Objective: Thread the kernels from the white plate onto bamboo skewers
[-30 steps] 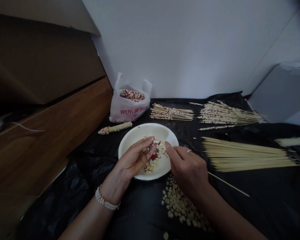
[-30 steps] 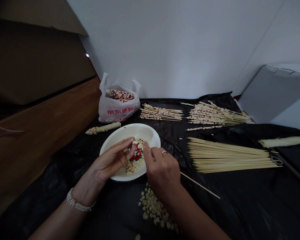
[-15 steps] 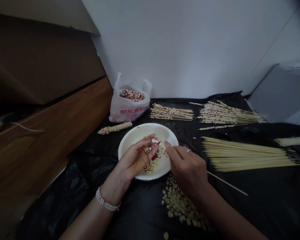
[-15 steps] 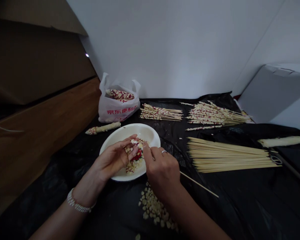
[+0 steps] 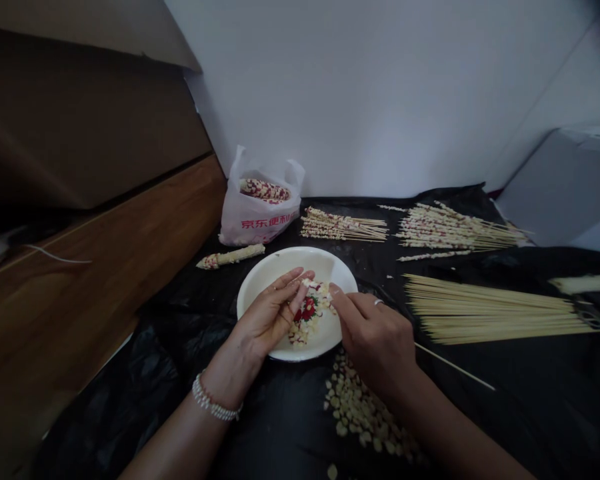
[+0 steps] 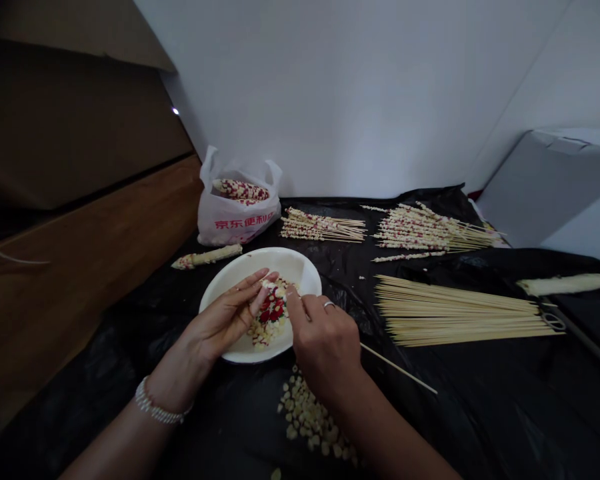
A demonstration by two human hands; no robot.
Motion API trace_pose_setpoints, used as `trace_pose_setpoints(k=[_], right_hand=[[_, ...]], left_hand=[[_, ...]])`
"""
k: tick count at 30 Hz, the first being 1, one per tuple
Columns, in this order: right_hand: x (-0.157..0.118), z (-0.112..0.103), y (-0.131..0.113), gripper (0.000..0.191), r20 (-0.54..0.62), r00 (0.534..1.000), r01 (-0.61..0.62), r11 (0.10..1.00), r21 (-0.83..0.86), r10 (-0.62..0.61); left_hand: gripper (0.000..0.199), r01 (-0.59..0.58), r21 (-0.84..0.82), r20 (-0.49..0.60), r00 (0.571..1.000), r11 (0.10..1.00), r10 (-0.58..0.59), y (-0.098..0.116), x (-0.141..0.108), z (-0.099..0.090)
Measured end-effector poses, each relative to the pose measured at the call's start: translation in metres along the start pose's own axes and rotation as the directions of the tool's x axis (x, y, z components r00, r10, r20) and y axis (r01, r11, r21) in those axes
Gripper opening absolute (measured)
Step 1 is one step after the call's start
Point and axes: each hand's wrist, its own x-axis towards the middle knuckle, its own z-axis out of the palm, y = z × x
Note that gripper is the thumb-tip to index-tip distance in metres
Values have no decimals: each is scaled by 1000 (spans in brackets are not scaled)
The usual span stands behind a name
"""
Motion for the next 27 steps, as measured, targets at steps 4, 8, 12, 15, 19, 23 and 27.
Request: trace_pose_setpoints(k=[4,8,12,15,19,23,27], right_hand=[[-1,0,0,29,-11,1000,4,1000,16,-4],[1,1,0,28,-21,1000,-14,999,40,15],[1,2,-1,28,-20,1000,-15,999,38,16],[1,2,0,27,-16,1000,-7,1000,28,8],[0,2,0,28,-19,999,28,999,27,-27],[1,2,1,31,-13,998,60,997,42,-59],[10,-6,3,36,-74,994,79,996,51,-75]], left_hand=[[29,-14,-54,-37,999,998,12,0,-1,1],[25,-6,-25,-3,1000,1000,6,0,0,-1],[20,21,43,111,993,999,-26,-2,1,-7],[18,-3,95,154,988,995,-11,-3,1,-7],[16,-25,132,174,985,991,2,-3,-1,-4],[16,-4,131,157,987,991,-17,-4,-4,-1],[16,-30,45,71,997,999,27,-2,-2,1]])
